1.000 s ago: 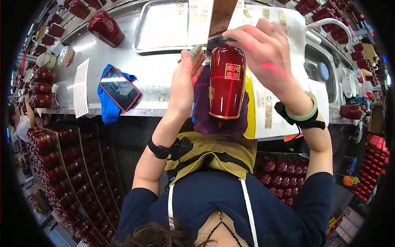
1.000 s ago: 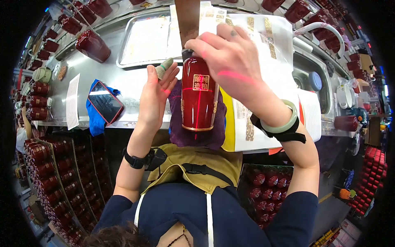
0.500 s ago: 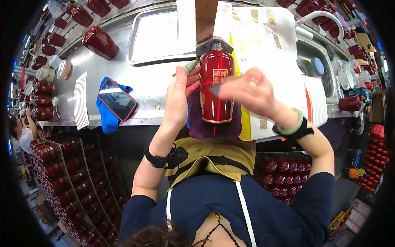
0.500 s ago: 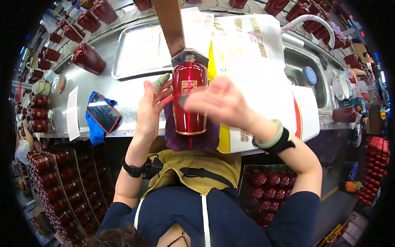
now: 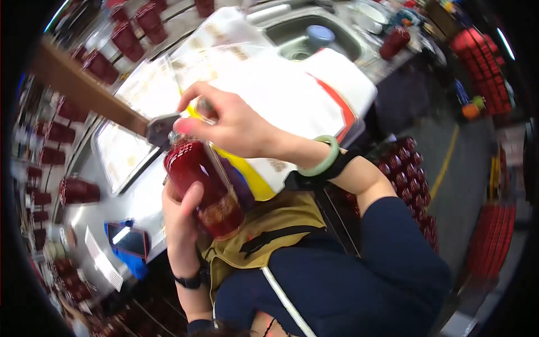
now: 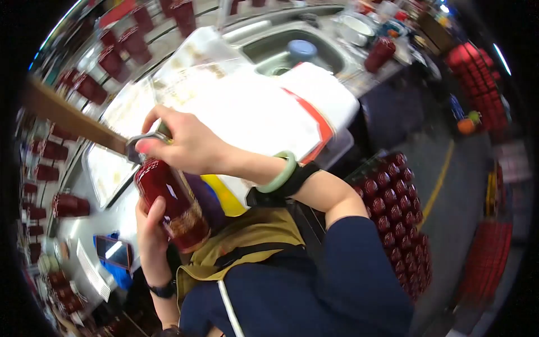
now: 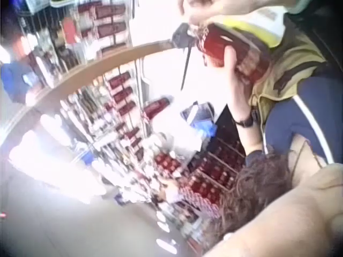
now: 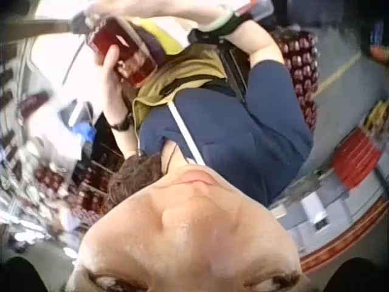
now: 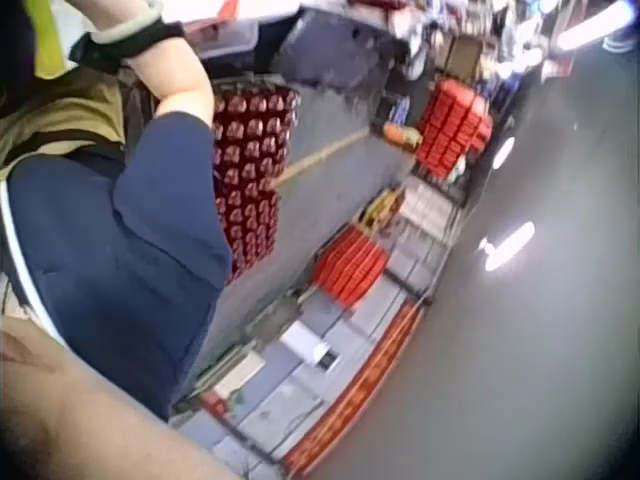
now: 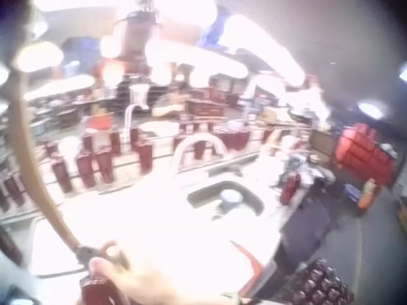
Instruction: Manually applying and smoothing gold labels onto red glass bottles at a production line station.
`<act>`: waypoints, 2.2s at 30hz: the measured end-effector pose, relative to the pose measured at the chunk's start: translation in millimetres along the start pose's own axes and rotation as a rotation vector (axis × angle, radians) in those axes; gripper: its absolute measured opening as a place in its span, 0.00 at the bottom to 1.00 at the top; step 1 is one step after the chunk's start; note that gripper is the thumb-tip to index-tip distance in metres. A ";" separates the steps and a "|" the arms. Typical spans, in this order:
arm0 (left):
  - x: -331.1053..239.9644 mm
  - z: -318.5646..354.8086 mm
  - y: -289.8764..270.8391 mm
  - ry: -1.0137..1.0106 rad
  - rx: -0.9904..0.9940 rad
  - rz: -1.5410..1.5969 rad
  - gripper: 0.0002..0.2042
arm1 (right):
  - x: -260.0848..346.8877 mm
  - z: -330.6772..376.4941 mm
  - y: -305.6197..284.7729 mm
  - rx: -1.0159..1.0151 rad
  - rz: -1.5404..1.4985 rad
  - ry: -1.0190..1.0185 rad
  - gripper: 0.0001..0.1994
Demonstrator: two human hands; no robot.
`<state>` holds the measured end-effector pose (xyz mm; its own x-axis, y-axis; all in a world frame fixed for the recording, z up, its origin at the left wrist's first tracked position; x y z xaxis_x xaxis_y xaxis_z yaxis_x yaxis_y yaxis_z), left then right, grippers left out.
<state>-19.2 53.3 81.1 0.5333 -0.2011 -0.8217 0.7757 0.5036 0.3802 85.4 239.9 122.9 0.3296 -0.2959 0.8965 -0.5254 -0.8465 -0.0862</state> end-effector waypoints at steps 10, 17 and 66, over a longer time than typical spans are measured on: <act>-8.3 4.1 73.9 0.244 0.175 -0.734 0.48 | 84.4 89.4 -80.2 0.178 0.520 -0.161 0.11; 9.6 -24.2 120.5 0.617 0.376 -0.844 0.45 | 180.6 262.7 -135.2 -0.328 1.051 0.241 0.09; -219.3 -51.3 -271.3 0.840 -1.841 -1.219 0.47 | 86.0 -96.9 -48.3 0.323 0.781 -0.478 0.09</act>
<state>-363.9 3.9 136.4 -0.3265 -0.8558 -0.4013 -0.7347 0.4969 -0.4619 63.1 298.2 246.3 0.3009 -0.9143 0.2710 -0.5142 -0.3949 -0.7614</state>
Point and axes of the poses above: each hand's wrist, its own z-axis away from the middle knuckle, its own y-axis out of the palm, x = y × z, the point moved 1 cm from there along -z, towards the middle knuckle, and after that the axes turned 14 degrees about -y, right-handed, at the moved point
